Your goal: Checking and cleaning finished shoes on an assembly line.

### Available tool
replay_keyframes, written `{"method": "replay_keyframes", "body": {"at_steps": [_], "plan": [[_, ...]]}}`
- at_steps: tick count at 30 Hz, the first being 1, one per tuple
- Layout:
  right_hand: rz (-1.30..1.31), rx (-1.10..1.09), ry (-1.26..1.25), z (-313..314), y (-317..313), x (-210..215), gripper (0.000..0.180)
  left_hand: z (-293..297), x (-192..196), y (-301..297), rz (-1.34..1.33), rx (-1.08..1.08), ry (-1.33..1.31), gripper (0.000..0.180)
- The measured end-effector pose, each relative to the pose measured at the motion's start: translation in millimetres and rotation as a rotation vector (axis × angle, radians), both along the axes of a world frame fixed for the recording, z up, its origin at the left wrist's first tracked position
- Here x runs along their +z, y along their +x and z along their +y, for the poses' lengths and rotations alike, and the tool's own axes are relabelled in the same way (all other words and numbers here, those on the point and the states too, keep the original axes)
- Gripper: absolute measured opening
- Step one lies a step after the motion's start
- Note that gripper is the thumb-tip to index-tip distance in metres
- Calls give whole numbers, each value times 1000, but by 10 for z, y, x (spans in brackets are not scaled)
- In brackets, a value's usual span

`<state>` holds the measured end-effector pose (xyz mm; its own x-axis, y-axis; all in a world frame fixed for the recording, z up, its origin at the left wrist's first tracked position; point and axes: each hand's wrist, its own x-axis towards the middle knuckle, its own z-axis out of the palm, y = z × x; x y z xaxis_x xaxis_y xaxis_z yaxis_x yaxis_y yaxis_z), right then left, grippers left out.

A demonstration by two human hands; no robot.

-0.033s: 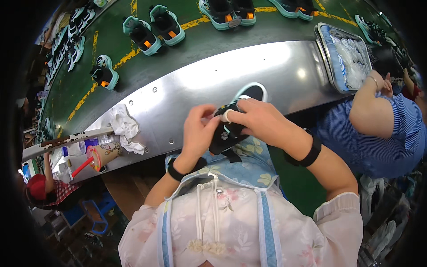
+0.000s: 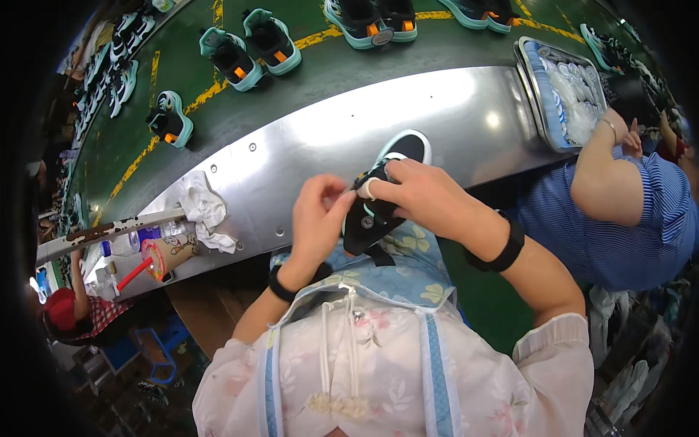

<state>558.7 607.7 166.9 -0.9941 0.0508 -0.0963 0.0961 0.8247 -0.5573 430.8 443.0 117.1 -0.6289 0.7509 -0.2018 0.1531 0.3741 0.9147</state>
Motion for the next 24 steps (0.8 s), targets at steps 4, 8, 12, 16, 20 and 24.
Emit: {"method": "replay_keyframes", "body": {"at_steps": [4,8,12,16,20,24], "plan": [[6,1,-91,6,-85,-35,50,-72,442,-134,-460,-120,-202,22],[-34,-82,-615,116,-107,36,44,-89,354,-163,-818,-219,-249,26],[155,-225,-197,-176,62,-144,38,-100,255,-40,-826,-184,-166,25],[167,-254,-149,-202,37,-38,35,-119,266,-9,-867,-159,-163,23],[170,-382,-212,-302,53,-138,35,-123,251,45,-920,-137,-126,24],[129,-355,-258,-150,-27,36,37,-123,212,30,-941,-150,-131,25]]}}
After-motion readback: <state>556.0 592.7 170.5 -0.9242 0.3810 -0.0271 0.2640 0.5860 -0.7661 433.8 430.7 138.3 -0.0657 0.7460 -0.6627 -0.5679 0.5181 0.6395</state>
